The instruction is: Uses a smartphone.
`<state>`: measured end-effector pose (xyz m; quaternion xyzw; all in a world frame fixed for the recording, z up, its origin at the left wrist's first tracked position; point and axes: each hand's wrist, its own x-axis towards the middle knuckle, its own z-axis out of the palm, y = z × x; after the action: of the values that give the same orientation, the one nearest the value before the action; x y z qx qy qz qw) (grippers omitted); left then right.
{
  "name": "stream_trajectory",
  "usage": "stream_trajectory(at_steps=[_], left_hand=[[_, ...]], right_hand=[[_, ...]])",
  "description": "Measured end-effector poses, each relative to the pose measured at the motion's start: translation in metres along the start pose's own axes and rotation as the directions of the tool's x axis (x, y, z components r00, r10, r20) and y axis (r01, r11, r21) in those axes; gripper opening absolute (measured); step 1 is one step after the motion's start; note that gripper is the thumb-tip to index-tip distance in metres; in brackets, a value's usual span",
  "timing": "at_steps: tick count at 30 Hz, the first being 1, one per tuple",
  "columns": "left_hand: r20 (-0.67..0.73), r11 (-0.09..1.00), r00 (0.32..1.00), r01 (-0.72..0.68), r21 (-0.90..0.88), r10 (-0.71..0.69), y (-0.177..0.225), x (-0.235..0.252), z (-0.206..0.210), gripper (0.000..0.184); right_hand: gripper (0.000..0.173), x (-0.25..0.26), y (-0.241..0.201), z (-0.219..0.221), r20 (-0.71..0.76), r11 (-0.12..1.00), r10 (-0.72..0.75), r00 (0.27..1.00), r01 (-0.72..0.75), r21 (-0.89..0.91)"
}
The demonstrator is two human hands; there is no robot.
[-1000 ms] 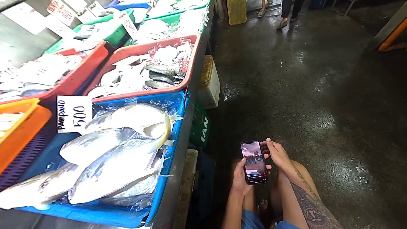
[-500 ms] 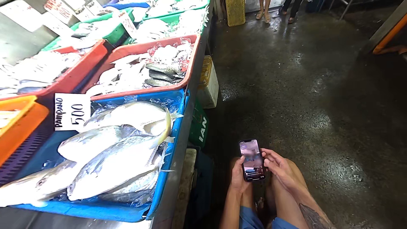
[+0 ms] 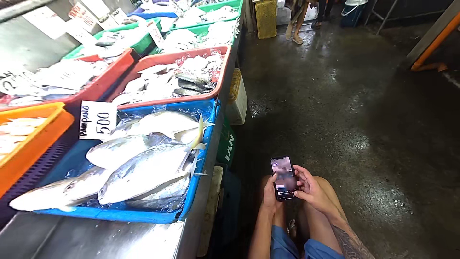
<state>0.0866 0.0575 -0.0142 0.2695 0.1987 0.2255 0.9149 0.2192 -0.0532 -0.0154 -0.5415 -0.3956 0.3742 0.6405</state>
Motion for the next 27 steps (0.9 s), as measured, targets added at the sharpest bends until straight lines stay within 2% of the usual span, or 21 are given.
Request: stream_trajectory(at_steps=[27], left_hand=[[-0.022,1.000,1.000,0.014,0.017,-0.014,-0.0013,0.0023,0.0029,0.044]], right_hand=[[0.092,0.0021,0.0061,-0.0054,0.022,0.999,-0.001,1.000,0.002,-0.035]])
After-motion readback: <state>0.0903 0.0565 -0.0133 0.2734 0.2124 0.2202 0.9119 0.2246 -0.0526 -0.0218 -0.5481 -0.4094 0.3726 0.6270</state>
